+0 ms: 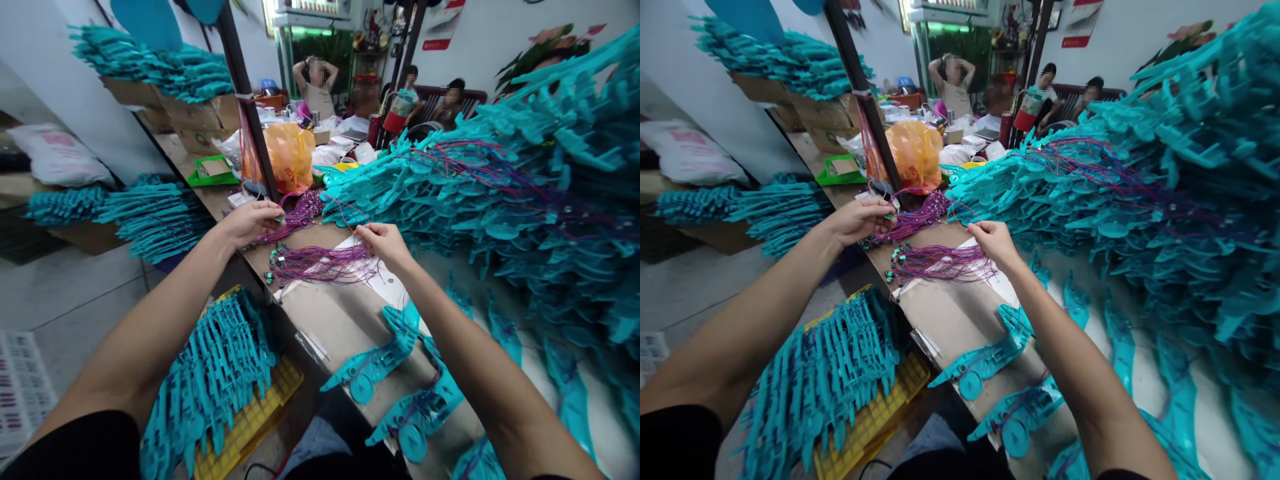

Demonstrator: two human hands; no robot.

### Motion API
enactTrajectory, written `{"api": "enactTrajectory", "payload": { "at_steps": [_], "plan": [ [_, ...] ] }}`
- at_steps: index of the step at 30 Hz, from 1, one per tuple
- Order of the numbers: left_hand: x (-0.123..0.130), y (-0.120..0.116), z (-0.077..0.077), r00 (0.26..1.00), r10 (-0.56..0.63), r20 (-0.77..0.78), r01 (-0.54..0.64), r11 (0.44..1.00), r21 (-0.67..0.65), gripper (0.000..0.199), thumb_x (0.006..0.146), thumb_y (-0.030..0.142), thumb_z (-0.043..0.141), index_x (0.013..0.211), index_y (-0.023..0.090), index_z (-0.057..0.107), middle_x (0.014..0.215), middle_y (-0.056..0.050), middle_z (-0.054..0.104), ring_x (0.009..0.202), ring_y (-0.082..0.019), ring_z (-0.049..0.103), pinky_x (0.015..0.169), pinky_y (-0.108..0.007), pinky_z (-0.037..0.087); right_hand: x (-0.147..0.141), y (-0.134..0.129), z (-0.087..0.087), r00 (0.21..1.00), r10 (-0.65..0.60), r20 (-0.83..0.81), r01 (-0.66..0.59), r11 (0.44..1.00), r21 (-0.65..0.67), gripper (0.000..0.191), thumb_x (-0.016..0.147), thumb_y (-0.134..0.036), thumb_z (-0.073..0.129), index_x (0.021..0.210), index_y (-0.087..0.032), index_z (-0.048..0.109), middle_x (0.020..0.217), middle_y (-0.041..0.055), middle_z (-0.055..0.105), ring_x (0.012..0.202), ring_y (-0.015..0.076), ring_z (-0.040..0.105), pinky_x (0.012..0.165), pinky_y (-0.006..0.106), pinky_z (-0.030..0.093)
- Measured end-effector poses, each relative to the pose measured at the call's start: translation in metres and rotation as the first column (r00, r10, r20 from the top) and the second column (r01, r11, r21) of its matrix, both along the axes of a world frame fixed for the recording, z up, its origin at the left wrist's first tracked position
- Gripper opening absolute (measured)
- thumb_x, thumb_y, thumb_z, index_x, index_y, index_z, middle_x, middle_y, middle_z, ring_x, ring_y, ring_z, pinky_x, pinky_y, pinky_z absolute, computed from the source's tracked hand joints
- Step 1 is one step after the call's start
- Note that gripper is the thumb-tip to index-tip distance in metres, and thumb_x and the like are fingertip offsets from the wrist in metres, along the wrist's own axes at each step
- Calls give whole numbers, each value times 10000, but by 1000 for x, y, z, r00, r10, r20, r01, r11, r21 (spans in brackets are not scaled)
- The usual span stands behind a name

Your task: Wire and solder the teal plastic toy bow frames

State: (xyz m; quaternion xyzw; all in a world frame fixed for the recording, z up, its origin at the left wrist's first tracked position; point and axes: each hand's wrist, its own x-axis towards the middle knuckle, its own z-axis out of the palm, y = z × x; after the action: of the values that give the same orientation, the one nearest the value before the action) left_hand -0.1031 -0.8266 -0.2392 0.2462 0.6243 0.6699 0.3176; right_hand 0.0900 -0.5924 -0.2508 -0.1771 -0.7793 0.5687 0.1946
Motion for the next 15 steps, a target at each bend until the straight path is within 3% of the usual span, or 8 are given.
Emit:
{"api": "enactTrajectory", "payload": {
  "at_steps": [4,7,9,12,14,15],
  "plan": [
    [16,11,-1,997,-76,26,76,997,-30,347,610,370,805,793,145,614,577,14,572,478,-89,536,420,-158,333,-3,-17,2,999,38,-19,-39,999,-31,325,720,-405,703,874,-120,681,480,-81,422,400,43,331,388,193,239],
    [38,24,-8,991,-124,-57,120,990,-77,381,655,459,778,796,136,634,531,21,543,401,-47,413,389,-152,229,-20,-42,-4,993,116,-36,-121,967,-226,411,720,-439,723,995,-142,654,469,-106,392,381,37,299,370,182,226],
    [51,29,-13,968,-211,-137,198,975,-106,394,702,514,728,747,136,625,520,20,536,385,-36,352,391,-166,198,-33,-57,-9,985,158,-71,-173,907,-385,375,706,-452,737,903,-148,638,449,-117,364,360,28,249,353,182,192],
    [60,27,-20,918,-308,-250,265,945,-191,449,757,566,643,643,135,589,529,2,544,404,-47,349,415,-188,231,-43,-69,-14,981,141,-134,-190,845,-499,297,668,-386,765,712,-155,584,427,-112,382,344,21,247,346,184,195],
    [58,23,-24,896,-266,-355,186,952,-242,450,779,581,592,751,135,645,614,-30,606,480,-91,465,472,-210,338,-41,-68,-13,985,55,-164,-133,848,-513,260,666,-333,757,681,-155,568,434,-103,422,343,20,273,352,180,220],
    [55,21,-26,875,-196,-443,85,963,-257,458,773,577,592,868,135,668,710,-55,650,575,-131,547,540,-237,411,-37,-65,-11,984,4,-178,-97,851,-516,241,673,-318,747,693,-154,571,445,-98,445,342,18,277,355,177,225]
  ]
}}
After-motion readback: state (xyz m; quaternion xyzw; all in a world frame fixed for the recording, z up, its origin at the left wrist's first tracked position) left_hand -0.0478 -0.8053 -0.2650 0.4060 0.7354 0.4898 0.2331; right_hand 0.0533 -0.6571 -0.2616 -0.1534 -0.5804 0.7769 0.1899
